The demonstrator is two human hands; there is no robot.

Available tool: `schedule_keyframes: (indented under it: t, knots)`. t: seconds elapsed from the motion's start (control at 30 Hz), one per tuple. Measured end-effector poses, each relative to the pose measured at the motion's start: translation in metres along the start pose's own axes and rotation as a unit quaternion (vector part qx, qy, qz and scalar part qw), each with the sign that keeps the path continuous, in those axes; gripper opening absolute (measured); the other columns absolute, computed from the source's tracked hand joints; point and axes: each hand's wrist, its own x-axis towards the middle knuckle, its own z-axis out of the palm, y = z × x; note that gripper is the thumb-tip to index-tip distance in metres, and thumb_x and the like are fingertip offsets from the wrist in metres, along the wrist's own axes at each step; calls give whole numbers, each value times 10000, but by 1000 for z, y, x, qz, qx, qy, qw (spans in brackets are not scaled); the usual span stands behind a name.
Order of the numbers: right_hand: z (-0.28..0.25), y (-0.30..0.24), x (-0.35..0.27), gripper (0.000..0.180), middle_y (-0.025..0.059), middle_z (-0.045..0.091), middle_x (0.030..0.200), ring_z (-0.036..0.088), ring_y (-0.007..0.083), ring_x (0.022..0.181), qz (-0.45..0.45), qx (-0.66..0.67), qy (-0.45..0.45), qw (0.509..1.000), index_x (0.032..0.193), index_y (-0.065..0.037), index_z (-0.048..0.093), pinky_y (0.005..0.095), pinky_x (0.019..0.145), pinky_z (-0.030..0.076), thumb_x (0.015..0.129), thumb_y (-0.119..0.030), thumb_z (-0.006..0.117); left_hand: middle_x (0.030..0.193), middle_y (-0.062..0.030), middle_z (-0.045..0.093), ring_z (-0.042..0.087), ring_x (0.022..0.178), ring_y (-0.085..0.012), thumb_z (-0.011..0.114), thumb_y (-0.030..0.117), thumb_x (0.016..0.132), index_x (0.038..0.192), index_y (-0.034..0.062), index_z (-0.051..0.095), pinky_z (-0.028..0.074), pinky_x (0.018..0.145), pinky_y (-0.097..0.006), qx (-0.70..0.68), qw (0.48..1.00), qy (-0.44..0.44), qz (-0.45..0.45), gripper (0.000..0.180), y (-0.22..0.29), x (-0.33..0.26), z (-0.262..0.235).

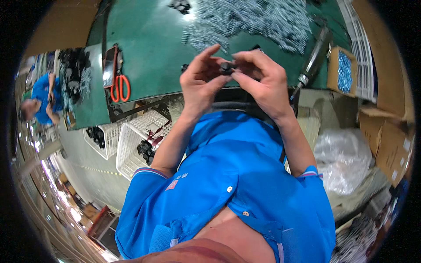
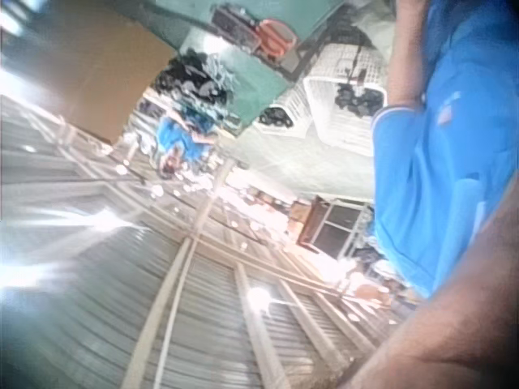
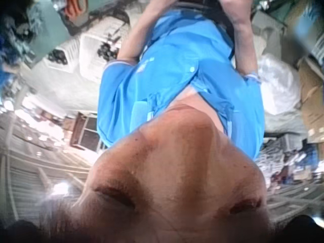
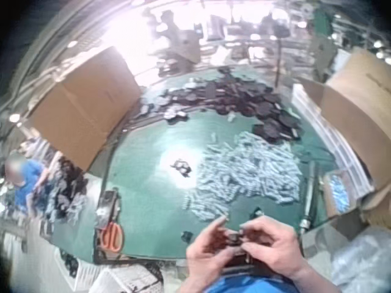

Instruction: The person repeatedly picks up small black plastic parts and metallic springs from a green workbench, inserts the springs into the parts, and uses a power drill to fasten them. The person places the assembled units on the table and continues the cycle.

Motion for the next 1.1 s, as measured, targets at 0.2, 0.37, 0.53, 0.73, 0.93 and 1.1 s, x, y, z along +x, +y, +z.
schedule_keyframes:
  t: [0.2, 0.37, 0.53, 0.73, 0.93, 1.1]
  knots:
    - [0, 2, 3, 266, 53, 603, 938, 600, 110, 815, -18, -81, -1, 997, 1059, 18, 635, 239, 722, 503, 796, 31, 677, 1051, -101, 663, 669, 960, -168, 676, -131, 771, 1344, 2, 514, 559, 860, -307, 37, 998, -38, -20, 610, -8, 6, -3]
    - [3, 14, -6, 331, 86, 656, 1091, 631, 184, 1020, -6, -138, -2, 990, 1146, 4, 637, 306, 902, 498, 822, -3, 705, 1086, -171, 647, 665, 967, -301, 695, -30, 711, 1252, 22, 578, 538, 824, -372, 233, 956, -41, 173, 555, -12, 9, -6]
    - [2, 28, -19, 283, 59, 626, 1072, 589, 131, 946, 50, -109, 21, 993, 1174, 43, 589, 262, 863, 476, 905, -17, 655, 868, -139, 596, 632, 769, -325, 668, 5, 705, 1218, -3, 560, 519, 605, -386, 324, 909, -5, 261, 525, -11, -11, 6]
    - [-1, 35, -12, 132, -4, 611, 853, 523, 53, 712, 34, -135, 1, 990, 981, 22, 617, 192, 624, 414, 940, -98, 652, 849, -108, 597, 625, 724, -279, 649, 24, 722, 1195, -3, 576, 515, 556, -368, 364, 881, 5, 303, 479, -20, -11, 2]
    - [3, 31, -17, 168, 37, 637, 971, 577, 117, 872, 28, -153, 38, 987, 1051, 64, 630, 249, 805, 476, 920, -38, 650, 829, -99, 585, 600, 690, -264, 636, 92, 763, 1167, -11, 585, 499, 560, -364, 382, 857, -3, 345, 420, -25, -5, 1]
    - [3, 36, -24, 169, 46, 651, 984, 581, 124, 889, 31, -125, 65, 989, 1060, 74, 639, 254, 828, 472, 922, -23, 641, 811, -89, 569, 589, 680, -251, 632, 115, 769, 1158, -16, 584, 484, 554, -355, 402, 841, -3, 362, 414, -23, -8, 2]
